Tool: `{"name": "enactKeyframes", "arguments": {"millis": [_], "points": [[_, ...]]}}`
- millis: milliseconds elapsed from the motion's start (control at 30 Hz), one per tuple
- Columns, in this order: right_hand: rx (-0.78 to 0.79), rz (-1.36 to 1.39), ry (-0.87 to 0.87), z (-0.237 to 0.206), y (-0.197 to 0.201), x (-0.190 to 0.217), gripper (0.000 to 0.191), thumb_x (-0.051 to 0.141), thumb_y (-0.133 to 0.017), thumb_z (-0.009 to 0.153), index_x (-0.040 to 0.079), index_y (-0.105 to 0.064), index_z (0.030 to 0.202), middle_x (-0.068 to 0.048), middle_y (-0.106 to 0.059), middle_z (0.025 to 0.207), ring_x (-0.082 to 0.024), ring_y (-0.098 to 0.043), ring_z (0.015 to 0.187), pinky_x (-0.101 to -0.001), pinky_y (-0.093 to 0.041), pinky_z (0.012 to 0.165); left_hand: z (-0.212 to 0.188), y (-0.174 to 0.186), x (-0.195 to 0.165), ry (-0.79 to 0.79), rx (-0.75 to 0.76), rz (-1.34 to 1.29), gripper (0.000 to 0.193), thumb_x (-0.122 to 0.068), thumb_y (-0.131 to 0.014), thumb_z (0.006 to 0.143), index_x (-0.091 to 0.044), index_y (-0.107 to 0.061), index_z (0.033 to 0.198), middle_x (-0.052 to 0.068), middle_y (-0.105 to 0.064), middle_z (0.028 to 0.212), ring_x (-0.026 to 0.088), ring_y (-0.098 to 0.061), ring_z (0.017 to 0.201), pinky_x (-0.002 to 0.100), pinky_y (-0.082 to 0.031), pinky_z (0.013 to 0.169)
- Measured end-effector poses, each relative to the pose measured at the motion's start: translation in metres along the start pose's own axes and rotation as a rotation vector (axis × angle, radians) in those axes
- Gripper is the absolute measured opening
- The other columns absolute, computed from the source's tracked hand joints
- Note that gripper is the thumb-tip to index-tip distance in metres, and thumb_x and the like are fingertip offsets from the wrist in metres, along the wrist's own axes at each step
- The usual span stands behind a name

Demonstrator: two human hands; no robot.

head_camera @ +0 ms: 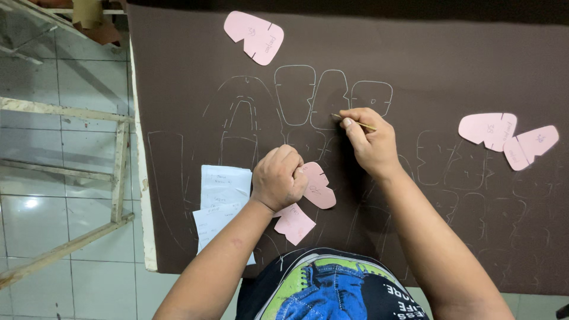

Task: The person places pink paper shoe pattern pieces on a large brown pattern board and traces around each piece with a pen, drawing outlines onto the board. They reposition each pattern piece, hold it steady with one hand, and trace its outline before moving to the next piece.

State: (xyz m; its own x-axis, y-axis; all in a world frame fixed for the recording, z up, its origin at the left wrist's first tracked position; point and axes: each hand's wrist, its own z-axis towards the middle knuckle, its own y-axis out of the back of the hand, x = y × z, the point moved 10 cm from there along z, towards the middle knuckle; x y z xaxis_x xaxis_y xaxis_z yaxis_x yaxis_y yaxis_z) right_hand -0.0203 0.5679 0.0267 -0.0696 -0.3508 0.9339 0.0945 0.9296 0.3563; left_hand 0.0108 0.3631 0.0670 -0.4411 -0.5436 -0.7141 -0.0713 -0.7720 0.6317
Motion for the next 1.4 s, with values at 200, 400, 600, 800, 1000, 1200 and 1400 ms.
{"name": "enactKeyframes", "arguments": {"millis": [200, 400, 600, 800, 1000, 1200, 1400], "points": [[-0.001, 0.005, 0.036, 0.002, -0.001, 0.006, 0.016, 0.005, -0.061, 0.102, -0.001, -0.071, 0.114, -0.006, -0.070, 0.101, -0.012, -0.068, 0.092, -0.0263, -0.054, 0.084, 0.002, 0.001, 0.000, -0.007, 0.000, 0.004, 0.002, -0.008, -0.059, 0.074, -0.008, -0.057, 0.075, 0.007, -0.057, 0.082, 0.028, -0.059, 0.074, 0.040, -0.050, 0.068], [-0.002, -0.010, 0.007, 0.004, -0.004, 0.008, 0.017, 0.006, -0.060, 0.102, -0.001, -0.071, 0.114, -0.005, -0.071, 0.102, -0.012, -0.069, 0.090, -0.0252, -0.055, 0.081, 0.002, 0.001, 0.004, 0.005, 0.004, -0.011, 0.003, -0.008, -0.059, 0.074, -0.008, -0.057, 0.075, 0.006, -0.057, 0.082, 0.028, -0.058, 0.074, 0.040, -0.050, 0.067], [-0.008, 0.097, -0.027, 0.021, -0.020, 0.012, 0.018, 0.008, -0.061, 0.104, 0.001, -0.071, 0.117, -0.004, -0.071, 0.103, -0.009, -0.067, 0.090, -0.0241, -0.056, 0.082, 0.001, 0.003, 0.007, -0.004, -0.005, -0.014, 0.003, -0.008, -0.060, 0.074, -0.009, -0.058, 0.076, 0.006, -0.058, 0.083, 0.028, -0.059, 0.075, 0.040, -0.051, 0.069], [0.033, 0.101, 0.095, 0.053, -0.057, 0.032, 0.018, 0.008, -0.064, 0.103, 0.000, -0.071, 0.117, -0.005, -0.073, 0.103, -0.011, -0.068, 0.094, -0.0251, -0.055, 0.085, 0.003, 0.006, 0.007, -0.003, -0.006, 0.007, 0.003, -0.009, -0.061, 0.074, -0.009, -0.058, 0.075, 0.007, -0.058, 0.083, 0.029, -0.060, 0.076, 0.040, -0.052, 0.070], [0.017, 0.047, 0.133, 0.062, -0.070, 0.038, 0.016, 0.007, -0.063, 0.103, 0.000, -0.071, 0.115, -0.006, -0.073, 0.101, -0.012, -0.069, 0.093, -0.0261, -0.055, 0.085, 0.003, 0.011, 0.009, 0.007, -0.009, -0.003, 0.002, -0.008, -0.061, 0.073, -0.008, -0.059, 0.074, 0.008, -0.058, 0.082, 0.028, -0.060, 0.075, 0.039, -0.052, 0.069], [0.028, -0.017, 0.149, 0.064, -0.072, 0.038, 0.016, 0.005, -0.063, 0.101, -0.001, -0.071, 0.113, -0.008, -0.073, 0.100, -0.013, -0.070, 0.092, -0.0270, -0.056, 0.084, 0.004, 0.013, 0.010, 0.009, -0.017, 0.002, 0.002, -0.008, -0.061, 0.073, -0.007, -0.059, 0.074, 0.008, -0.059, 0.082, 0.028, -0.060, 0.075, 0.039, -0.052, 0.068], [0.017, 0.012, 0.137, 0.064, -0.073, 0.038, 0.016, 0.005, -0.062, 0.101, -0.001, -0.071, 0.113, -0.007, -0.073, 0.102, -0.013, -0.071, 0.093, -0.0269, -0.057, 0.085, 0.003, 0.014, 0.010, 0.006, -0.021, -0.002, 0.002, -0.008, -0.060, 0.073, -0.007, -0.059, 0.074, 0.009, -0.058, 0.082, 0.029, -0.060, 0.075, 0.039, -0.052, 0.068]]}}
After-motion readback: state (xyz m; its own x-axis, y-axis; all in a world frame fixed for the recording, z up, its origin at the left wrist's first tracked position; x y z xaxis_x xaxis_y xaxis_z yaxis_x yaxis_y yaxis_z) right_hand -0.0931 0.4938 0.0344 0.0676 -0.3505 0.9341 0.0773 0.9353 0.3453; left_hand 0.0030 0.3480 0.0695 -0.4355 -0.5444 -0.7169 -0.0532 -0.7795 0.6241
